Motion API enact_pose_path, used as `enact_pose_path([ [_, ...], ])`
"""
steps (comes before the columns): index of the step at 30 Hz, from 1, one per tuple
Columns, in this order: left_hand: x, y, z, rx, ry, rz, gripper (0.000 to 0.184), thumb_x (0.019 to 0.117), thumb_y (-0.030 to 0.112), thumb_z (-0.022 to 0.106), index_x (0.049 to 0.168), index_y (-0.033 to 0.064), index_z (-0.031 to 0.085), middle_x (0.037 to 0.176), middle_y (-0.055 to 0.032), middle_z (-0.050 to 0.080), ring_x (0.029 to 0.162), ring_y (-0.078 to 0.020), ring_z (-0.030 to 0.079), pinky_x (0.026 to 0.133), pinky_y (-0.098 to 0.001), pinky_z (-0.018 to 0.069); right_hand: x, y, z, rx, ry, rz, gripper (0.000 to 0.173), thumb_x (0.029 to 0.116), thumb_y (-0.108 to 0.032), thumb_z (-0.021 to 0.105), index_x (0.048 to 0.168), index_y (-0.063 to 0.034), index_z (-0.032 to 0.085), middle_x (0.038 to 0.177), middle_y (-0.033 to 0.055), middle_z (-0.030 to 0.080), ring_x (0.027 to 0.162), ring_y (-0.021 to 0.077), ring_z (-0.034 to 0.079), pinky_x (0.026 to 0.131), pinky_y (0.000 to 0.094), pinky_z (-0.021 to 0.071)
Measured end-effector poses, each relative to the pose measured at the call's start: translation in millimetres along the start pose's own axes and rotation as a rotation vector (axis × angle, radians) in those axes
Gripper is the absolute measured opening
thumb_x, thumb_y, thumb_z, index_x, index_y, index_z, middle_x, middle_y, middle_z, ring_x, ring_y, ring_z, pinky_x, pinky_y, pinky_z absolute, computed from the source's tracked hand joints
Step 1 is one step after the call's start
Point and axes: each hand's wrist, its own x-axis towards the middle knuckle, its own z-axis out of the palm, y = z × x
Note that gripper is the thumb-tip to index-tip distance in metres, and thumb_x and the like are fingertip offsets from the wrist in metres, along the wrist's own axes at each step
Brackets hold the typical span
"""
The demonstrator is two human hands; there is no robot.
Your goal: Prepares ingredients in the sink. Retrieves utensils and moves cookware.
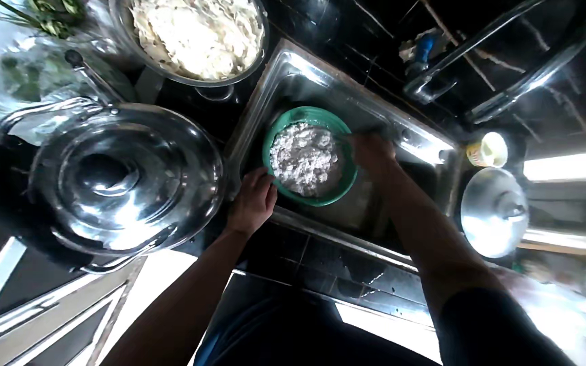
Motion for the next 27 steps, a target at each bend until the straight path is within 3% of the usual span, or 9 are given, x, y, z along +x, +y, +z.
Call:
enact_pose_path([
  [5,0,-3,2,-0.003,0.045,0.052,0.03,0.1028,0.018,0.053,0.117,-0.0015,0.07,0.134,-0.0206,0.063,0.129,-0.0374,0.058,0.109,-0.0459,0.0484,57,-42,16,0.05,-0.009,-0.008,0.03,0.0987,-0.016,0.06,0.126,-0.0085,0.069,0.128,0.024,0.065,0.116,0.0465,0.063,0.086,0.0687,0.0496],
  [8,0,-4,3,-0.014,0.06,0.058,0.03,0.1028,0.018,0.052,0.115,-0.0017,0.07,0.132,-0.0206,0.064,0.127,-0.0377,0.06,0.108,-0.0464,0.0487,55,-46,38,-0.02,-0.083,-0.12,0.028,0.0989,-0.013,0.059,0.124,-0.0051,0.069,0.126,0.0248,0.065,0.114,0.0465,0.064,0.085,0.0683,0.0501],
  [12,1,-4,3,-0.037,0.052,0.056,0.029,0.1029,0.018,0.052,0.113,-0.0021,0.071,0.132,-0.0208,0.064,0.127,-0.0384,0.059,0.108,-0.0473,0.0483,14,-17,31,-0.132,-0.165,-0.151,0.029,0.0997,-0.012,0.058,0.127,-0.0074,0.067,0.125,0.0245,0.066,0.112,0.0475,0.064,0.083,0.0683,0.0508],
  [16,1,-3,3,-0.031,0.058,0.046,0.029,0.1036,0.019,0.052,0.112,-0.0016,0.07,0.133,-0.0203,0.063,0.129,-0.037,0.058,0.109,-0.0462,0.0477,-8,5,2,-0.189,-0.1,-0.113,0.028,0.101,-0.013,0.057,0.126,-0.0104,0.07,0.12,0.0224,0.068,0.108,0.0461,0.066,0.081,0.0679,0.0513],
  [20,2,-2,0,-0.036,0.026,0.028,0.028,0.1032,0.017,0.054,0.113,-0.0021,0.071,0.134,-0.0211,0.062,0.127,-0.0381,0.059,0.108,-0.0488,0.0492,5,-20,-12,-0.054,0.042,-0.081,0.032,0.0997,-0.019,0.059,0.13,-0.0189,0.069,0.124,0.0206,0.068,0.113,0.0452,0.065,0.085,0.0689,0.0494],
  [24,2,0,-1,-0.007,-0.006,0.015,0.025,0.1023,0.016,0.055,0.112,-0.0015,0.071,0.134,-0.0203,0.062,0.127,-0.0379,0.059,0.106,-0.0489,0.0498,29,-68,21,0.065,0.03,-0.169,0.027,0.0979,-0.015,0.06,0.122,-0.0076,0.07,0.125,0.0225,0.067,0.113,0.0455,0.064,0.084,0.0685,0.0504],
  [27,2,-1,0,-0.008,0.011,0.033,0.024,0.1015,0.014,0.056,0.11,-0.0026,0.071,0.132,-0.0215,0.064,0.126,-0.0388,0.06,0.107,-0.0498,0.0493,13,-79,53,0.013,-0.082,-0.23,0.024,0.1002,-0.012,0.055,0.116,-0.0002,0.069,0.119,0.0252,0.067,0.109,0.0461,0.065,0.081,0.0663,0.0514],
])
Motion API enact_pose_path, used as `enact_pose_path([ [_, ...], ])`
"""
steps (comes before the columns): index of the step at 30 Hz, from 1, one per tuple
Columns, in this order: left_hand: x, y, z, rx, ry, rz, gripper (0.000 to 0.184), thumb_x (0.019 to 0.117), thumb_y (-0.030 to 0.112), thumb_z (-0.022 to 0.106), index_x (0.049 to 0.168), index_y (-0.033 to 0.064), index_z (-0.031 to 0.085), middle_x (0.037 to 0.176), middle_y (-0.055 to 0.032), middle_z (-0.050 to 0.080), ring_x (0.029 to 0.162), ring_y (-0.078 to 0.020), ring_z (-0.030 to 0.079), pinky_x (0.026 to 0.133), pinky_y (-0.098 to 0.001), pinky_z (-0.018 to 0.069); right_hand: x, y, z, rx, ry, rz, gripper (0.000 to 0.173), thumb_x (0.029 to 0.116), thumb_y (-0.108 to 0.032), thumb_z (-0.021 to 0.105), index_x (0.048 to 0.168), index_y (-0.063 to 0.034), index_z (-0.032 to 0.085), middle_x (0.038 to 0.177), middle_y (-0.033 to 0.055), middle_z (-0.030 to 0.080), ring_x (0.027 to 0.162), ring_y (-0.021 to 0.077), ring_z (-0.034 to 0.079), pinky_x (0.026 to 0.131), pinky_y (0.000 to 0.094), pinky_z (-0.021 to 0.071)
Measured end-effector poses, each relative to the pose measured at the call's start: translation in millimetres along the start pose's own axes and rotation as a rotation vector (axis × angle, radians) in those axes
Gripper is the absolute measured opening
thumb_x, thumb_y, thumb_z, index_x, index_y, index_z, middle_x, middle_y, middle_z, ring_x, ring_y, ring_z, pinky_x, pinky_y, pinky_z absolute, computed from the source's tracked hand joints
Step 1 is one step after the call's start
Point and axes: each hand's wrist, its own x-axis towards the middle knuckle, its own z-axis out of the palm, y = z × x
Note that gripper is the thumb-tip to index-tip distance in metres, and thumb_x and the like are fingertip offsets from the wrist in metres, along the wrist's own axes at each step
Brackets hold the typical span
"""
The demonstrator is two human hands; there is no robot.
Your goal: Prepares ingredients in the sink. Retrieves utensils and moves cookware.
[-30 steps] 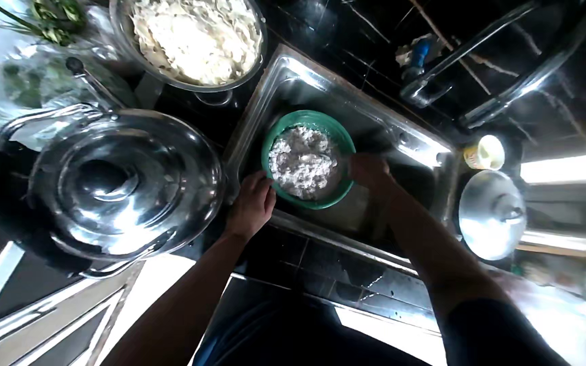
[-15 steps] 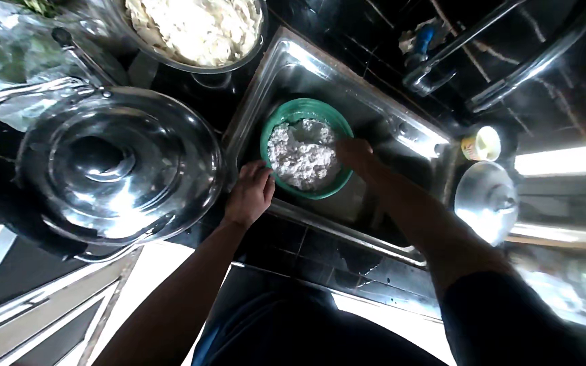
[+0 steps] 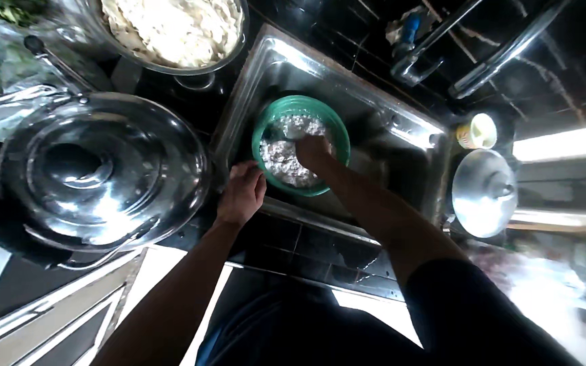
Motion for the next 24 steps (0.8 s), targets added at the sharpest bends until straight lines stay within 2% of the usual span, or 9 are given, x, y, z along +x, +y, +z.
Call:
enact_pose_path([
  [2,-1,-2,2,-0.011,0.009,0.014,0.024,0.1015,0.014,0.055,0.11,-0.0025,0.071,0.131,-0.0216,0.063,0.126,-0.0388,0.059,0.107,-0.0493,0.0489,-15,14,9,-0.043,-0.069,0.01,0.026,0.0995,-0.011,0.056,0.121,-0.0038,0.069,0.119,0.0238,0.068,0.108,0.0449,0.066,0.081,0.0652,0.052],
  [5,-1,-4,3,-0.025,0.032,0.039,0.025,0.1017,0.015,0.055,0.108,-0.0027,0.071,0.13,-0.0216,0.064,0.124,-0.0385,0.06,0.107,-0.0489,0.0489,-46,37,-12,-0.109,-0.1,0.067,0.029,0.0982,-0.013,0.059,0.125,-0.0113,0.07,0.121,0.0206,0.069,0.109,0.0437,0.066,0.081,0.0654,0.0513],
  [9,-1,-3,2,-0.014,0.007,0.018,0.025,0.1026,0.015,0.055,0.109,-0.0023,0.071,0.132,-0.0205,0.063,0.126,-0.0378,0.059,0.108,-0.0489,0.0483,-79,33,-44,-0.137,0.003,0.117,0.023,0.0957,-0.013,0.061,0.116,-0.0104,0.072,0.111,0.02,0.069,0.099,0.0421,0.068,0.071,0.0616,0.0525],
  [12,-2,-3,2,-0.01,0.011,0.023,0.025,0.1028,0.015,0.055,0.11,-0.0022,0.071,0.132,-0.0208,0.063,0.126,-0.0375,0.06,0.107,-0.0486,0.0492,-72,11,-25,-0.023,0.094,0.046,0.036,0.0975,-0.014,0.059,0.133,-0.0162,0.065,0.121,0.0212,0.066,0.101,0.0427,0.067,0.073,0.0602,0.0536],
  [14,-2,-2,2,-0.007,0.018,0.036,0.025,0.1026,0.015,0.055,0.11,-0.0036,0.071,0.13,-0.0221,0.064,0.125,-0.0394,0.06,0.106,-0.0496,0.0496,-63,-10,-3,0.057,0.051,-0.018,0.047,0.0976,-0.013,0.059,0.144,-0.0175,0.057,0.132,0.0225,0.061,0.106,0.0442,0.066,0.079,0.0614,0.0537],
  [16,-3,-1,1,0.006,0.009,0.032,0.025,0.1028,0.015,0.055,0.11,-0.0035,0.071,0.131,-0.0219,0.063,0.126,-0.0395,0.059,0.107,-0.0495,0.0492,-56,-22,29,0.065,-0.011,-0.067,0.042,0.1003,-0.01,0.056,0.142,-0.0099,0.057,0.13,0.0238,0.062,0.104,0.0454,0.066,0.079,0.0615,0.0544],
  [19,-3,-2,2,0.023,0.009,0.035,0.024,0.1026,0.015,0.055,0.108,-0.0027,0.071,0.131,-0.021,0.064,0.125,-0.038,0.06,0.107,-0.0482,0.0494,-50,-3,71,-0.035,-0.107,-0.099,0.054,0.0981,-0.007,0.059,0.15,-0.0156,0.049,0.129,0.023,0.062,0.101,0.0444,0.067,0.077,0.0605,0.0554],
  [22,-2,-2,1,0.011,-0.011,0.024,0.025,0.1029,0.014,0.054,0.108,-0.0032,0.071,0.131,-0.0212,0.063,0.127,-0.0381,0.059,0.108,-0.049,0.0484,-60,31,58,-0.089,-0.156,-0.016,0.065,0.0944,-0.007,0.064,0.154,-0.0283,0.047,0.134,0.0208,0.061,0.108,0.0459,0.065,0.079,0.0644,0.0539],
  [24,-2,-1,0,0.01,-0.013,0.011,0.025,0.1034,0.015,0.054,0.109,-0.0025,0.071,0.132,-0.02,0.064,0.128,-0.0375,0.059,0.108,-0.0486,0.0483,-69,45,39,-0.099,-0.123,0.049,0.054,0.0977,-0.008,0.059,0.148,-0.0257,0.054,0.129,0.0199,0.064,0.108,0.0449,0.065,0.079,0.0639,0.0536],
])
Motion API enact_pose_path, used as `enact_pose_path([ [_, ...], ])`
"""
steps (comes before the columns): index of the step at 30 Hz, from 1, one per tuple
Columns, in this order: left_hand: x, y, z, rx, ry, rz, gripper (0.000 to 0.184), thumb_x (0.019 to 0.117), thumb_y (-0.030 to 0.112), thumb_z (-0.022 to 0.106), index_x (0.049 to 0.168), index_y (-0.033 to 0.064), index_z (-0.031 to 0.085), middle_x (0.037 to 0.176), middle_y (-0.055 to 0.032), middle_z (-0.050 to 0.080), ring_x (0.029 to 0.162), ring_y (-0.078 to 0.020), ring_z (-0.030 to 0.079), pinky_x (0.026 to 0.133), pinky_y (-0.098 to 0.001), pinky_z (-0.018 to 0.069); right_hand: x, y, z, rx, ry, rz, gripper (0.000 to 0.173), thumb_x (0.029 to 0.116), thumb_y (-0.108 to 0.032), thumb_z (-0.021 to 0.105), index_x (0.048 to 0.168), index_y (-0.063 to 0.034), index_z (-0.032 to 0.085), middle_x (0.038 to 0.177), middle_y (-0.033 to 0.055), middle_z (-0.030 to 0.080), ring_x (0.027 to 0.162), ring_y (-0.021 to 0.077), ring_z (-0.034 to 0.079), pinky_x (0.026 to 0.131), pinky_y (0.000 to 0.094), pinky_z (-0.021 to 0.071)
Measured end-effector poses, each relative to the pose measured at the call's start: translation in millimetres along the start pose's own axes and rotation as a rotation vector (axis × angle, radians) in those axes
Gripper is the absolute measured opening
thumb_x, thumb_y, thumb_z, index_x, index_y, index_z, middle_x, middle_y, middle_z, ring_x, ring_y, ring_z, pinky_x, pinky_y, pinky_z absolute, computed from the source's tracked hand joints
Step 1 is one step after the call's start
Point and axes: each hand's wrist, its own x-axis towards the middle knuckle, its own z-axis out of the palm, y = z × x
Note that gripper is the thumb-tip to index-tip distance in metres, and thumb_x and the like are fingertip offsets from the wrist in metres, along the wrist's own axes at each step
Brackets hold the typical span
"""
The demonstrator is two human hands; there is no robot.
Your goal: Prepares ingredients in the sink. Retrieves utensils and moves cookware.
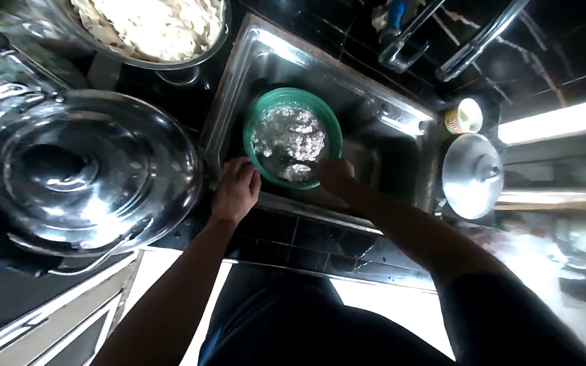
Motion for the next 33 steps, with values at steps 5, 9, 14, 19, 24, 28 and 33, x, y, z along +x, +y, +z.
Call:
enact_pose_path([
  [5,0,-1,2,-0.012,0.032,0.01,0.024,0.1027,0.014,0.054,0.106,-0.0024,0.071,0.129,-0.0201,0.065,0.126,-0.0372,0.059,0.108,-0.0476,0.0485,-22,11,-31,0.02,0.047,0.071,0.06,0.0914,-0.005,0.063,0.147,-0.027,0.054,0.125,0.0162,0.067,0.105,0.0411,0.068,0.077,0.0609,0.0547],
  [9,0,0,2,-0.019,0.015,0.008,0.024,0.1028,0.014,0.054,0.106,-0.0027,0.071,0.131,-0.0203,0.064,0.127,-0.0377,0.059,0.108,-0.0478,0.0478,-12,14,6,0.26,0.073,-0.207,0.057,0.0959,-0.006,0.062,0.147,-0.031,0.056,0.122,0.0195,0.069,0.109,0.0435,0.067,0.086,0.0659,0.053],
  [14,0,-1,1,-0.008,0.003,0.011,0.022,0.102,0.013,0.056,0.106,-0.0025,0.071,0.131,-0.0205,0.063,0.127,-0.038,0.058,0.108,-0.0488,0.0483,8,19,39,0.0,-0.103,-0.185,0.062,0.0982,-0.005,0.058,0.152,-0.0341,0.049,0.133,0.0204,0.063,0.112,0.0457,0.064,0.085,0.0643,0.0523],
  [19,-1,-3,3,-0.004,0.034,0.031,0.022,0.101,0.013,0.056,0.104,-0.0021,0.071,0.13,-0.0204,0.064,0.126,-0.0373,0.059,0.108,-0.0478,0.0487,39,62,35,-0.14,-0.015,-0.193,0.053,0.1024,-0.01,0.054,0.149,-0.0348,0.053,0.15,0.014,0.054,0.124,0.0462,0.058,0.094,0.0664,0.0477],
  [24,-1,-4,6,0.0,0.051,0.035,0.022,0.1012,0.013,0.055,0.104,-0.0019,0.072,0.13,-0.0201,0.065,0.126,-0.0382,0.059,0.107,-0.0477,0.0492,39,63,14,-0.164,0.029,-0.104,0.069,0.0989,-0.003,0.054,0.153,-0.0446,0.044,0.15,0.0166,0.053,0.119,0.0483,0.06,0.086,0.0658,0.0511],
  [28,-1,-3,4,0.012,0.006,-0.004,0.023,0.1021,0.014,0.055,0.107,-0.0011,0.071,0.133,-0.0193,0.063,0.127,-0.0383,0.059,0.107,-0.0498,0.0488,32,63,2,-0.069,0.076,-0.025,0.069,0.0937,0.0,0.058,0.148,-0.0416,0.052,0.136,0.0176,0.062,0.106,0.0469,0.066,0.077,0.0665,0.0534],
  [33,0,1,0,0.052,-0.024,-0.035,0.022,0.1025,0.015,0.055,0.108,0.0001,0.071,0.135,-0.0182,0.062,0.128,-0.0381,0.057,0.106,-0.0504,0.0491,36,77,-12,0.23,0.178,0.11,0.044,0.1066,-0.024,0.05,0.146,-0.0444,0.055,0.127,0.0171,0.069,0.112,0.0463,0.066,0.085,0.0701,0.0499],
])
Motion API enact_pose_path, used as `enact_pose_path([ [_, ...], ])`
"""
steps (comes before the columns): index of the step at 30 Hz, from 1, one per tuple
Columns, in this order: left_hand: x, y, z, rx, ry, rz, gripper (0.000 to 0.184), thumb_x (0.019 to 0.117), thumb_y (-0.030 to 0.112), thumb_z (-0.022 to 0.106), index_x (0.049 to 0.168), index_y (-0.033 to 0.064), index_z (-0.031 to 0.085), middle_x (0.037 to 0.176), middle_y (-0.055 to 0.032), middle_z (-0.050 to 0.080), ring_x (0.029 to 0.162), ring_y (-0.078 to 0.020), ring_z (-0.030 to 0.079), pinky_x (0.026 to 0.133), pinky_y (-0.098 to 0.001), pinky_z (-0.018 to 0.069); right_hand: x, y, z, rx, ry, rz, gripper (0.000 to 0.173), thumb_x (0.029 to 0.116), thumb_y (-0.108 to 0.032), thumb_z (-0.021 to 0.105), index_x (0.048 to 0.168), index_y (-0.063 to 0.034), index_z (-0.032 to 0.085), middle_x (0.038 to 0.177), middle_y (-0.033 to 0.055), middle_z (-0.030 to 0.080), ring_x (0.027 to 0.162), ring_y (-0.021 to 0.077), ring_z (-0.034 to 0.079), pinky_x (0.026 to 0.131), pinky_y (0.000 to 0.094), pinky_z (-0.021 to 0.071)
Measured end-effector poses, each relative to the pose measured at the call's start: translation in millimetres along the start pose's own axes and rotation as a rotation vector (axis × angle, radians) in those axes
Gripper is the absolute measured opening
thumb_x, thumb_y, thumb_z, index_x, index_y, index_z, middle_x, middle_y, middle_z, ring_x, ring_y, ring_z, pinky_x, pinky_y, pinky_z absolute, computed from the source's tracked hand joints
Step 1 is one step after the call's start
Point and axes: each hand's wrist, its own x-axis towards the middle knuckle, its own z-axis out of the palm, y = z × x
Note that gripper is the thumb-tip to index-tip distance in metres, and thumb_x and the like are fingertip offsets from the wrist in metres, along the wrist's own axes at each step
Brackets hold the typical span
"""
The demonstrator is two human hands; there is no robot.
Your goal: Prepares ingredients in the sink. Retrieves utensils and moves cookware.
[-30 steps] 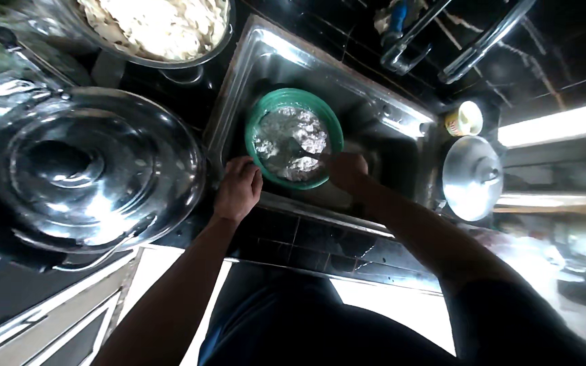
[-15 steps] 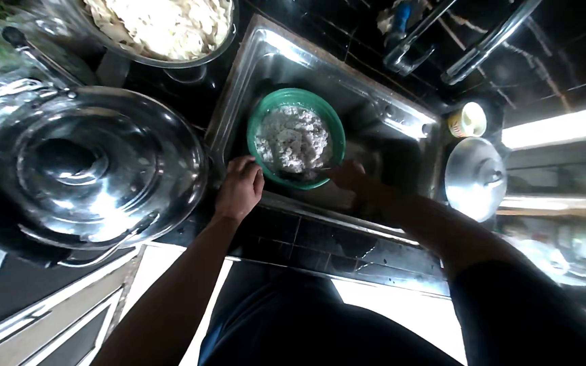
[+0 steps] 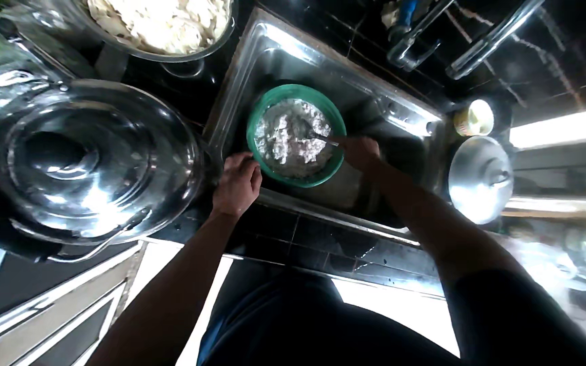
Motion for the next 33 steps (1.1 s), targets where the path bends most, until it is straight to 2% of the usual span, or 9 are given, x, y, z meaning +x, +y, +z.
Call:
enact_pose_path([
  [5,-1,2,0,0.007,0.012,-0.009,0.024,0.1029,0.015,0.053,0.108,0.0,0.071,0.135,-0.0178,0.062,0.128,-0.0372,0.058,0.108,-0.0503,0.0476,22,5,43,0.135,-0.014,-0.012,0.043,0.1064,-0.022,0.049,0.145,-0.0396,0.057,0.136,0.0111,0.066,0.122,0.0406,0.063,0.092,0.07,0.0475],
  [11,0,5,-1,0.02,-0.006,-0.053,0.024,0.1028,0.015,0.054,0.107,0.0003,0.072,0.135,-0.0168,0.063,0.126,-0.0368,0.06,0.104,-0.0505,0.0504,-22,0,-3,0.255,0.104,0.09,0.032,0.1069,-0.038,0.052,0.136,-0.0359,0.066,0.129,0.0072,0.071,0.117,0.0366,0.066,0.091,0.0674,0.049],
  [14,1,8,-4,0.023,-0.009,-0.063,0.025,0.104,0.016,0.054,0.109,0.0002,0.072,0.136,-0.017,0.063,0.125,-0.0363,0.061,0.102,-0.0499,0.052,-20,15,30,0.327,0.1,0.147,0.034,0.1075,-0.029,0.05,0.138,-0.0311,0.065,0.135,0.007,0.067,0.121,0.0365,0.064,0.093,0.0678,0.0492],
  [17,1,9,-5,0.025,0.004,-0.043,0.023,0.1031,0.014,0.054,0.107,-0.0008,0.072,0.134,-0.0178,0.063,0.124,-0.0366,0.061,0.101,-0.0502,0.0527,-9,15,62,0.357,-0.038,0.169,0.037,0.1087,-0.032,0.048,0.144,-0.0304,0.059,0.138,0.0095,0.065,0.124,0.0387,0.063,0.095,0.0682,0.0487],
  [20,0,7,-2,0.034,0.002,-0.04,0.024,0.1033,0.014,0.054,0.107,-0.0008,0.072,0.134,-0.0178,0.063,0.124,-0.0367,0.062,0.101,-0.0505,0.0532,-27,10,36,0.27,-0.054,0.142,0.042,0.1056,-0.028,0.053,0.147,-0.0329,0.056,0.132,0.0136,0.068,0.118,0.0417,0.065,0.09,0.0696,0.0495],
  [23,2,7,-2,0.03,-0.045,-0.082,0.024,0.1041,0.016,0.055,0.11,0.0002,0.072,0.137,-0.0167,0.062,0.126,-0.0363,0.06,0.103,-0.0514,0.0518,-42,9,9,0.256,0.094,0.121,0.044,0.1071,-0.021,0.048,0.148,-0.0338,0.055,0.126,0.0164,0.07,0.112,0.043,0.067,0.088,0.0669,0.0522],
  [28,3,9,-5,0.026,-0.099,-0.092,0.024,0.104,0.015,0.054,0.11,-0.0009,0.071,0.138,-0.018,0.06,0.129,-0.0394,0.057,0.105,-0.0545,0.049,-3,-7,22,0.168,0.08,0.227,0.05,0.1024,-0.009,0.052,0.152,-0.0147,0.048,0.146,0.0231,0.054,0.115,0.0471,0.064,0.088,0.064,0.0539],
  [30,1,7,-3,0.032,-0.072,-0.076,0.025,0.1039,0.015,0.053,0.109,-0.0005,0.071,0.137,-0.0177,0.061,0.129,-0.0391,0.058,0.103,-0.054,0.0502,6,-11,36,0.128,0.009,0.266,0.046,0.1036,-0.011,0.052,0.149,-0.0079,0.048,0.139,0.0249,0.057,0.116,0.046,0.064,0.088,0.0618,0.0544],
  [33,1,10,-6,0.026,-0.083,-0.101,0.025,0.1046,0.017,0.053,0.11,0.0007,0.072,0.138,-0.0163,0.061,0.127,-0.0375,0.059,0.102,-0.0535,0.0517,-10,-17,50,0.229,-0.147,0.27,0.032,0.1023,-0.015,0.055,0.128,0.0037,0.061,0.127,0.0276,0.064,0.115,0.0454,0.064,0.09,0.0643,0.0529],
])
